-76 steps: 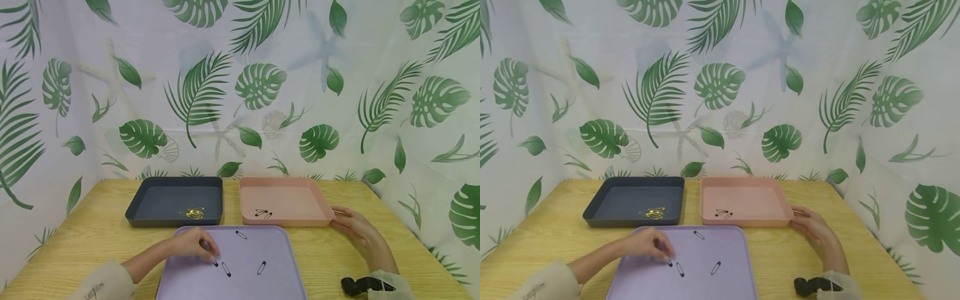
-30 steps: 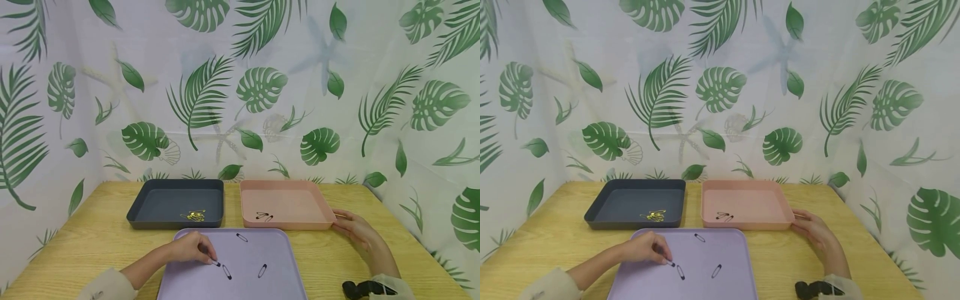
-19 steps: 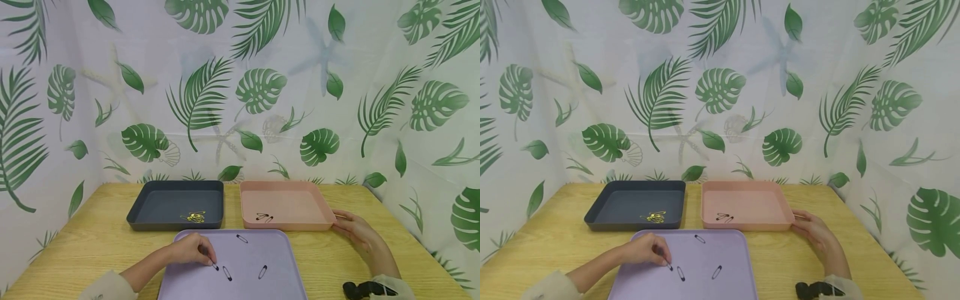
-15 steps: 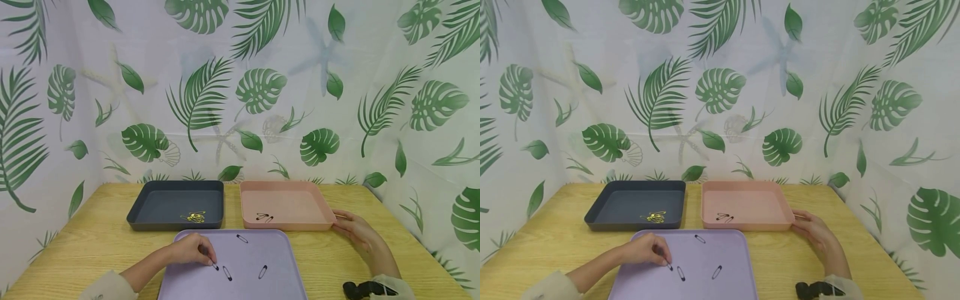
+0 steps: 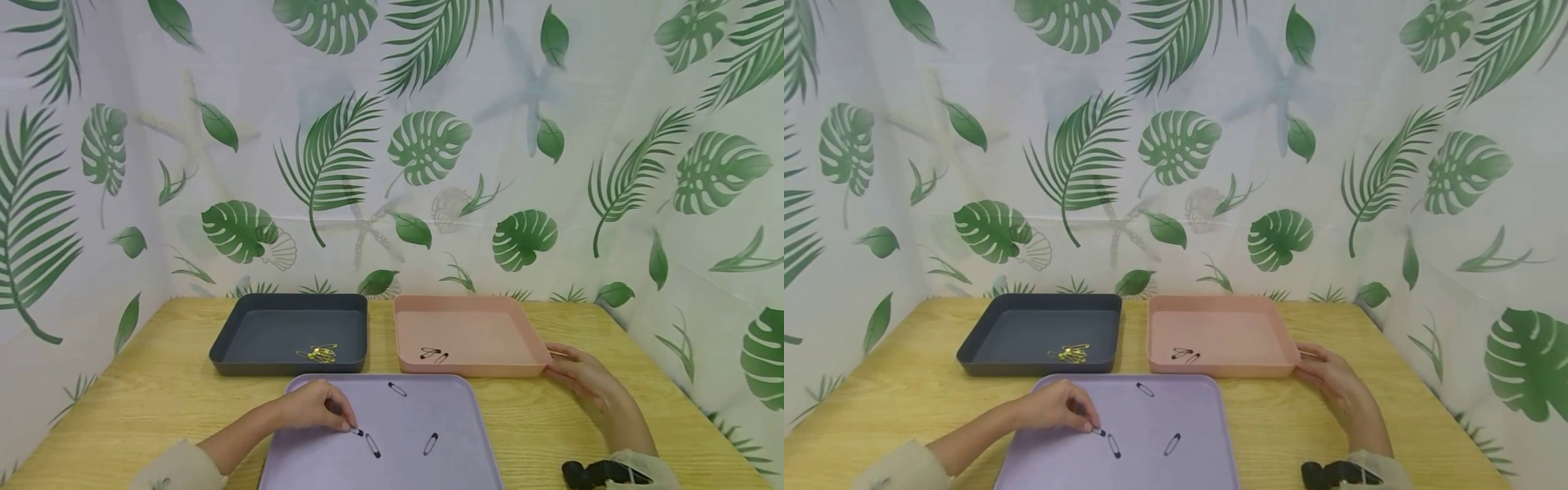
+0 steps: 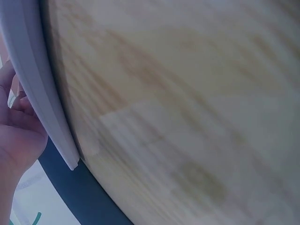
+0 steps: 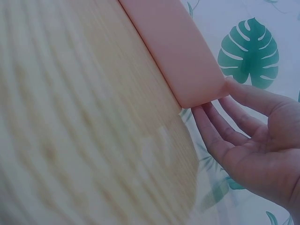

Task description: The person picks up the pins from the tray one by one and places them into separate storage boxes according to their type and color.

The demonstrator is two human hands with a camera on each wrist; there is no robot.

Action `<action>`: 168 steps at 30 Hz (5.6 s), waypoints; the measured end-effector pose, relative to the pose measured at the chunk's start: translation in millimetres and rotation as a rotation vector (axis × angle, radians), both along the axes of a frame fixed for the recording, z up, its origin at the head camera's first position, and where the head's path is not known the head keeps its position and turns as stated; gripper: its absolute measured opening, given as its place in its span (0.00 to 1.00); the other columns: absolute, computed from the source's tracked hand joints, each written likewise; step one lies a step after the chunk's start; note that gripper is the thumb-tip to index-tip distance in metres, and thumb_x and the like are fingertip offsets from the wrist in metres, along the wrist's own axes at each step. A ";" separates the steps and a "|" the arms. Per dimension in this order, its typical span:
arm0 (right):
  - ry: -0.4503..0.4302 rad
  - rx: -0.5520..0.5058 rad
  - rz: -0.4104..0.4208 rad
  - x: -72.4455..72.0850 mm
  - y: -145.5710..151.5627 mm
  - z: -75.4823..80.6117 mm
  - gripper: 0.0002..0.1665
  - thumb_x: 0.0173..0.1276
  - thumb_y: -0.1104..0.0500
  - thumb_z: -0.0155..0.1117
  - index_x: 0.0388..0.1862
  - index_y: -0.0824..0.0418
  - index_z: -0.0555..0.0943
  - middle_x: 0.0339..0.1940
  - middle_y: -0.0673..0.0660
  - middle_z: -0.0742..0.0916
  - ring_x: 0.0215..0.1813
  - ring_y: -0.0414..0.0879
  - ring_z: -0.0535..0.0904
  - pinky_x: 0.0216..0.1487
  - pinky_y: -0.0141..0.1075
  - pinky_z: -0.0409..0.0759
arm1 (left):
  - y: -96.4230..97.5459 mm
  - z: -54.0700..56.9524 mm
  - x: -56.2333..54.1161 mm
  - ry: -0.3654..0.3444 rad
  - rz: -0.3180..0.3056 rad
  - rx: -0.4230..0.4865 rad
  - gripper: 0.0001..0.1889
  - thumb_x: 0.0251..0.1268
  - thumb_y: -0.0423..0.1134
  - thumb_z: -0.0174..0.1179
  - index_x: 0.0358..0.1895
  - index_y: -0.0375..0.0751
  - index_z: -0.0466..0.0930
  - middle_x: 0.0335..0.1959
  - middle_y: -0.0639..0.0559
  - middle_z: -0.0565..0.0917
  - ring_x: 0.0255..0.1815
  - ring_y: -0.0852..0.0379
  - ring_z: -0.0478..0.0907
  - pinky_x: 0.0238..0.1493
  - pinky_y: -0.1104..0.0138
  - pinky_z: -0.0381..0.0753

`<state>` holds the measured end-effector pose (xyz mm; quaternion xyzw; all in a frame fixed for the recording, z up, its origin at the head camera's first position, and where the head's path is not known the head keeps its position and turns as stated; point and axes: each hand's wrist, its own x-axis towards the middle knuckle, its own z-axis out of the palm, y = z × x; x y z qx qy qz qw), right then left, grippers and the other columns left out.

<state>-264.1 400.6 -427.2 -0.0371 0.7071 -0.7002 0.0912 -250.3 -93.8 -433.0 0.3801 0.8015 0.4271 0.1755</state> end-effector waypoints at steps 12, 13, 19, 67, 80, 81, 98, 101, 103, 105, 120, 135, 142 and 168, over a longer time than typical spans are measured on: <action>0.015 0.002 0.008 -1.5 0.6 -3.0 0.35 0.68 0.69 0.53 0.66 0.80 0.50 0.53 0.56 0.77 0.49 0.41 0.77 0.53 0.36 0.74 | 2.0 -0.1 -1.2 -0.032 0.020 0.013 0.04 0.51 0.29 0.66 0.31 0.35 0.85 0.29 0.49 0.84 0.29 0.67 0.74 0.30 0.75 0.74; 0.016 0.002 0.012 -1.6 0.6 -3.2 0.35 0.68 0.69 0.53 0.66 0.80 0.49 0.53 0.56 0.77 0.49 0.41 0.77 0.53 0.36 0.74 | 2.1 0.3 -1.2 -0.033 0.030 0.016 0.04 0.51 0.29 0.66 0.31 0.36 0.85 0.29 0.49 0.84 0.28 0.67 0.74 0.29 0.75 0.74; 0.020 0.005 0.005 -2.7 0.7 -3.7 0.35 0.68 0.69 0.53 0.67 0.80 0.49 0.52 0.56 0.77 0.48 0.40 0.77 0.53 0.35 0.74 | 4.3 4.5 -3.0 -0.035 0.080 0.012 0.03 0.52 0.30 0.67 0.31 0.37 0.86 0.29 0.52 0.84 0.25 0.65 0.73 0.24 0.75 0.71; 0.065 -0.078 0.078 -4.7 8.6 -9.9 0.32 0.67 0.67 0.56 0.65 0.76 0.57 0.49 0.52 0.78 0.49 0.42 0.77 0.51 0.34 0.75 | 105.7 41.1 -64.1 -0.022 0.341 0.010 0.04 0.58 0.33 0.63 0.35 0.38 0.86 0.30 0.55 0.82 0.29 0.58 0.73 0.30 0.68 0.76; 0.008 -0.042 0.006 -2.0 4.6 -3.0 0.32 0.68 0.68 0.53 0.67 0.77 0.54 0.50 0.53 0.79 0.49 0.41 0.77 0.53 0.36 0.74 | 136.2 42.2 -80.2 0.001 0.381 0.024 0.04 0.57 0.31 0.63 0.33 0.38 0.86 0.28 0.55 0.84 0.36 0.43 0.78 0.27 0.69 0.76; 0.010 -0.038 0.006 -2.0 4.5 -3.1 0.32 0.69 0.68 0.53 0.66 0.77 0.54 0.50 0.53 0.79 0.49 0.42 0.77 0.53 0.36 0.74 | 137.5 41.6 -81.4 -0.003 0.387 0.022 0.04 0.57 0.31 0.63 0.33 0.38 0.86 0.27 0.55 0.84 0.36 0.44 0.78 0.27 0.69 0.76; 0.007 -0.029 0.000 -0.9 2.5 -2.6 0.34 0.68 0.69 0.52 0.67 0.79 0.50 0.53 0.56 0.77 0.50 0.42 0.77 0.54 0.37 0.73 | 148.0 41.8 -82.8 -0.046 0.445 0.066 0.03 0.57 0.30 0.63 0.33 0.36 0.86 0.29 0.52 0.83 0.35 0.46 0.77 0.32 0.62 0.78; -0.010 -0.025 -0.013 -1.3 3.0 -2.8 0.34 0.68 0.69 0.52 0.68 0.78 0.50 0.53 0.56 0.77 0.49 0.42 0.77 0.54 0.37 0.73 | 148.7 40.1 -83.7 -0.038 0.447 0.071 0.03 0.57 0.30 0.63 0.33 0.36 0.86 0.30 0.52 0.83 0.37 0.43 0.77 0.29 0.66 0.77; -0.015 -0.023 -0.019 -1.3 3.2 -3.1 0.35 0.68 0.69 0.52 0.68 0.78 0.50 0.53 0.57 0.77 0.49 0.43 0.77 0.54 0.37 0.73 | 149.2 39.2 -84.5 -0.030 0.449 0.070 0.03 0.57 0.30 0.63 0.33 0.36 0.86 0.29 0.52 0.83 0.36 0.44 0.77 0.27 0.68 0.75; -0.015 -0.020 -0.019 -1.3 3.5 -3.2 0.35 0.68 0.69 0.52 0.68 0.78 0.49 0.54 0.57 0.77 0.49 0.43 0.77 0.54 0.37 0.73 | 149.9 38.8 -85.1 -0.027 0.454 0.070 0.03 0.57 0.31 0.63 0.33 0.36 0.86 0.29 0.52 0.82 0.33 0.46 0.77 0.26 0.69 0.75; -0.021 -0.020 -0.019 -1.1 3.6 -3.2 0.34 0.69 0.69 0.52 0.68 0.77 0.50 0.54 0.57 0.77 0.50 0.43 0.77 0.53 0.37 0.73 | 150.7 34.9 -89.7 -0.017 0.466 0.072 0.03 0.56 0.32 0.64 0.32 0.37 0.86 0.29 0.53 0.83 0.33 0.49 0.77 0.25 0.71 0.74; 0.000 -0.018 -0.016 0.3 0.4 -1.4 0.34 0.68 0.69 0.52 0.67 0.78 0.50 0.54 0.58 0.76 0.49 0.42 0.77 0.53 0.36 0.74 | 144.6 33.0 -88.9 -0.043 0.473 0.095 0.04 0.57 0.32 0.64 0.33 0.36 0.85 0.30 0.52 0.82 0.34 0.47 0.77 0.29 0.68 0.76; 0.003 -0.003 -0.014 0.7 0.2 -1.5 0.35 0.69 0.69 0.52 0.68 0.79 0.48 0.56 0.60 0.74 0.50 0.42 0.77 0.53 0.37 0.73 | 130.1 36.0 -87.2 -0.066 0.447 0.104 0.06 0.58 0.35 0.63 0.36 0.39 0.85 0.33 0.54 0.81 0.34 0.52 0.75 0.32 0.67 0.76; 0.024 -0.025 -0.003 -0.4 3.6 -4.4 0.34 0.68 0.70 0.52 0.66 0.80 0.49 0.52 0.56 0.77 0.48 0.41 0.77 0.52 0.36 0.74 | 39.9 31.6 -21.9 -0.043 -0.124 -0.047 0.08 0.53 0.33 0.66 0.38 0.45 0.86 0.33 0.57 0.83 0.28 0.60 0.74 0.27 0.73 0.72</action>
